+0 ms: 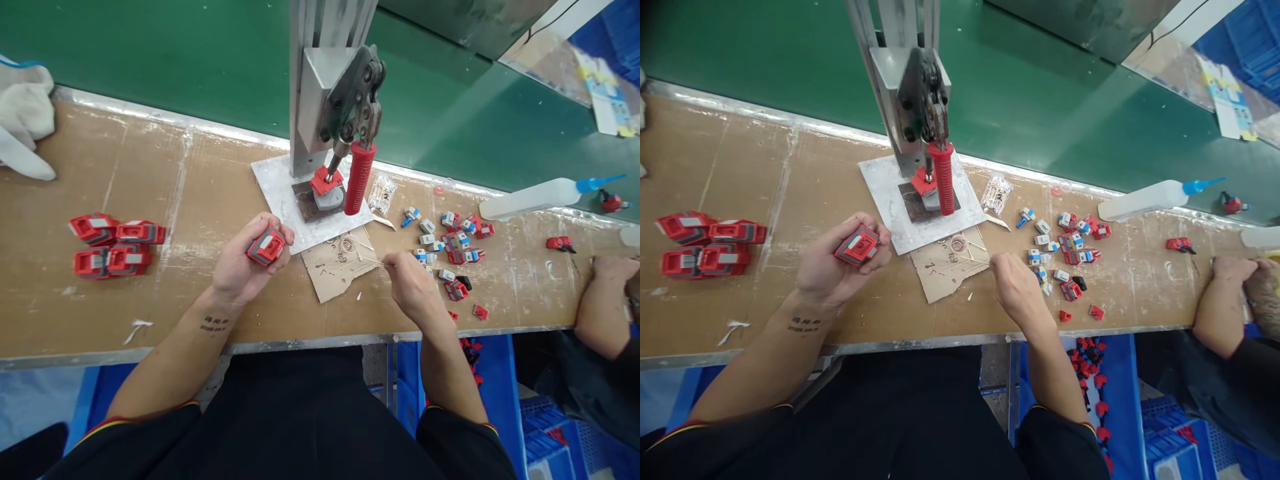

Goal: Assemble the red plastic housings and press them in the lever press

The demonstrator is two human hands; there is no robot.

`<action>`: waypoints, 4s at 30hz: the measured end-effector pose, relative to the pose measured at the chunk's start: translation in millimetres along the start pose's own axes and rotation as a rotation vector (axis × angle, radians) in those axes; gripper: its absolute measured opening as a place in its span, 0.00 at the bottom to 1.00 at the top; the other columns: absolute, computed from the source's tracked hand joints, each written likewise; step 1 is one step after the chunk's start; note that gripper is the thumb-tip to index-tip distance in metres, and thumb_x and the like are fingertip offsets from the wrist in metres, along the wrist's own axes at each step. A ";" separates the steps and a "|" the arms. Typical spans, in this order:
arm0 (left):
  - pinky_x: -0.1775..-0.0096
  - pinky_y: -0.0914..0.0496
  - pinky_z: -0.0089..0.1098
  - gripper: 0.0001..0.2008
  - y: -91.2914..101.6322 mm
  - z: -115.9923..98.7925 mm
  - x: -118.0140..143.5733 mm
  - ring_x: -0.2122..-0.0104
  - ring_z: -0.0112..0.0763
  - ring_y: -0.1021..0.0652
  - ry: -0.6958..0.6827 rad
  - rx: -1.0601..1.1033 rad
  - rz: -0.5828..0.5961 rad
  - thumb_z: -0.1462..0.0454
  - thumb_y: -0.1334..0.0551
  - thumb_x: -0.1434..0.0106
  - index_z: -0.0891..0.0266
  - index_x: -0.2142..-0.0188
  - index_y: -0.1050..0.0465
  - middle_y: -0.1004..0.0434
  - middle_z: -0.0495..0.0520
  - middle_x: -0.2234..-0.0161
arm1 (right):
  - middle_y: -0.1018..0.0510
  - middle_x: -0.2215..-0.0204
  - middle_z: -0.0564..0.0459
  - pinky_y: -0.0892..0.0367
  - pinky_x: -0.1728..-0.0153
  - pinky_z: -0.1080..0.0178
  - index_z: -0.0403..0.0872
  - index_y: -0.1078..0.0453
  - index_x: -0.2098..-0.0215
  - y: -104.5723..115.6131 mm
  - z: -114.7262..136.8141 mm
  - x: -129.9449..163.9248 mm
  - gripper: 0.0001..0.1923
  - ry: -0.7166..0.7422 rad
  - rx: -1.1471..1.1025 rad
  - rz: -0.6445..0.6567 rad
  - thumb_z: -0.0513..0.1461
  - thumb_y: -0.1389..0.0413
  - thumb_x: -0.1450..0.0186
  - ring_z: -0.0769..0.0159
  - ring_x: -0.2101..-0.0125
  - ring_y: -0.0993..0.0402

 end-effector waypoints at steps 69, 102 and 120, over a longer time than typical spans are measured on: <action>0.83 0.36 0.25 0.42 -21.9 33.6 13.1 0.84 0.22 0.26 0.031 0.050 0.265 0.25 0.37 0.50 0.62 0.62 0.30 0.21 0.51 0.65 | 0.19 0.56 0.54 0.36 0.82 0.66 0.60 0.34 0.54 2.8 17.2 -62.6 0.22 -0.037 -1.440 -0.474 0.60 0.35 0.35 0.74 0.81 0.37; 0.59 0.27 0.41 0.37 -14.8 15.5 39.9 0.62 0.40 0.24 -0.850 -0.623 -0.055 0.28 0.44 0.39 0.57 0.57 0.29 0.28 0.57 0.61 | 0.39 0.87 0.62 0.49 0.82 0.65 0.51 0.39 0.78 -12.4 74.9 -58.2 0.27 -0.235 -0.860 -0.272 0.57 0.48 0.27 0.73 0.85 0.46; 0.61 0.28 0.39 0.37 -23.1 20.8 38.3 0.65 0.36 0.27 -0.749 -0.403 0.167 0.27 0.45 0.41 0.55 0.54 0.35 0.32 0.53 0.61 | 0.20 0.52 0.43 0.28 0.50 0.46 0.55 0.32 0.42 -7.8 108.2 -50.9 0.36 0.111 -0.661 -0.442 0.64 0.69 0.26 0.50 0.53 0.23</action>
Point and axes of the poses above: each hand's wrist, its own x-axis away from the middle knuckle, its own y-axis out of the back of the hand, z = x × y, the point moved 9 cm from there along -x, towards the middle knuckle
